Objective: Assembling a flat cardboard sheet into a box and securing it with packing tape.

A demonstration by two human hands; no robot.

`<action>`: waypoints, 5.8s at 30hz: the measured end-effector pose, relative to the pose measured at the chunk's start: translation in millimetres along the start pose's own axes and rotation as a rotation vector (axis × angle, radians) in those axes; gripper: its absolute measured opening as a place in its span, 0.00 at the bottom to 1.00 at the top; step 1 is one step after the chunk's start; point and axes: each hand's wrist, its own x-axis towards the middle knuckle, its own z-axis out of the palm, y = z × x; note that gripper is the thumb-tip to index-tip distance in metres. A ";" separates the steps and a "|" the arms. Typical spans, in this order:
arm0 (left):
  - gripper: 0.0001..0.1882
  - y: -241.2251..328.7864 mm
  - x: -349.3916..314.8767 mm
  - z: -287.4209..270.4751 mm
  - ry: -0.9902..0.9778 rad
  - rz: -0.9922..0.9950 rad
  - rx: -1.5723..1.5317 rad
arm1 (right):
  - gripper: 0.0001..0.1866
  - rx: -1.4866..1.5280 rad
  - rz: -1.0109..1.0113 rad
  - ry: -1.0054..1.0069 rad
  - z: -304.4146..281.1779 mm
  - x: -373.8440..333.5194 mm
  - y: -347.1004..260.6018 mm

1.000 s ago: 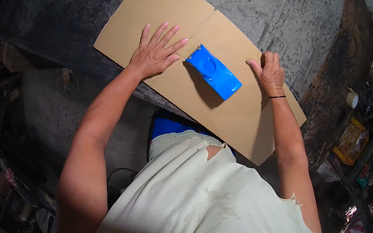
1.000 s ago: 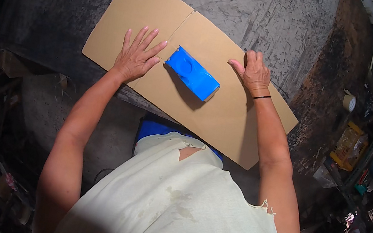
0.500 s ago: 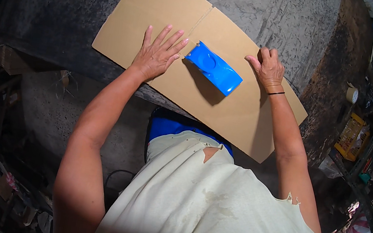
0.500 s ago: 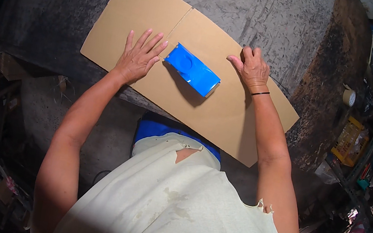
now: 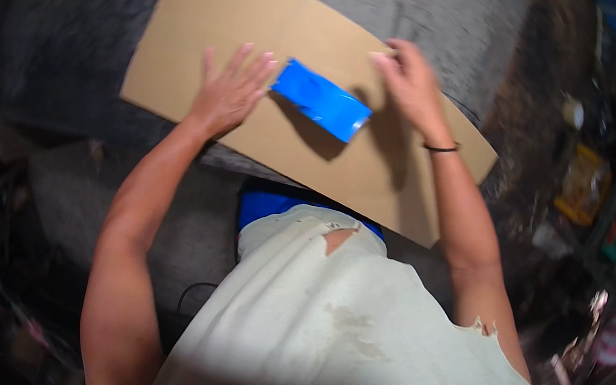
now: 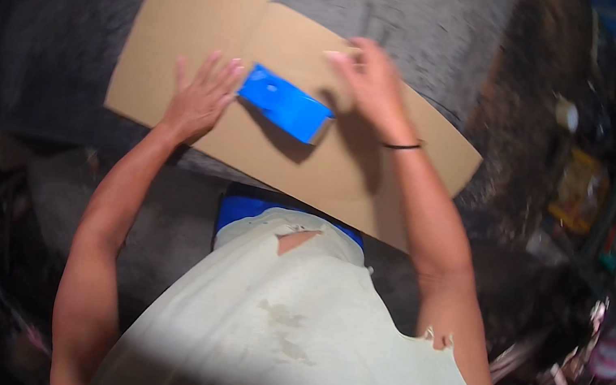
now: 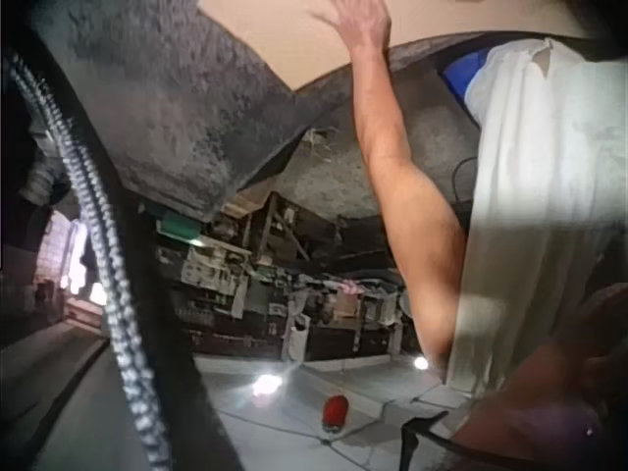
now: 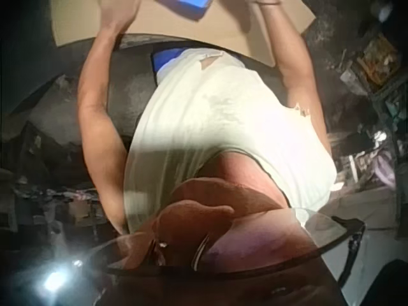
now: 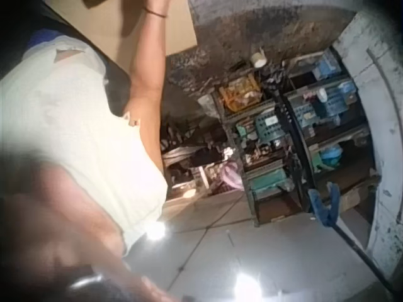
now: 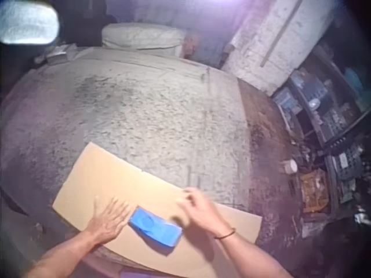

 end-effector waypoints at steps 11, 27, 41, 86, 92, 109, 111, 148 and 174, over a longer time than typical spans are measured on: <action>0.34 -10.8 -1.1 12.1 0.010 0.084 0.132 | 0.29 -0.065 -0.004 -0.449 66.7 -13.9 -29.2; 0.32 -19.1 -3.3 -1.4 -0.285 -0.035 0.276 | 0.34 0.188 -0.040 -0.459 -162.5 -171.3 156.2; 0.35 -1.3 7.4 -17.4 -0.394 -0.149 0.144 | 0.37 0.043 0.303 -0.355 -242.3 -260.4 245.9; 0.34 -8.6 2.6 -14.6 -0.278 -0.071 0.064 | 0.37 -0.020 0.324 -0.427 -247.4 -252.4 239.5; 0.33 -8.1 3.1 -12.4 -0.282 -0.081 0.055 | 0.37 -0.076 0.325 -0.416 -243.7 -249.5 239.8; 0.55 91.4 4.8 24.3 -0.093 -0.305 -0.077 | 0.27 -0.273 0.309 -0.460 -232.1 -226.4 194.8; 0.57 163.7 25.1 22.0 -0.102 -0.219 -0.142 | 0.26 -0.295 0.297 -0.402 -235.5 -232.9 194.1; 0.04 322.7 84.5 14.9 0.433 0.329 -0.564 | 0.33 -0.317 0.503 -0.416 -227.3 -218.6 157.5; 0.08 26.2 49.4 34.3 0.398 -0.446 -0.393 | 0.35 -0.256 0.595 -0.401 -220.2 -216.4 151.0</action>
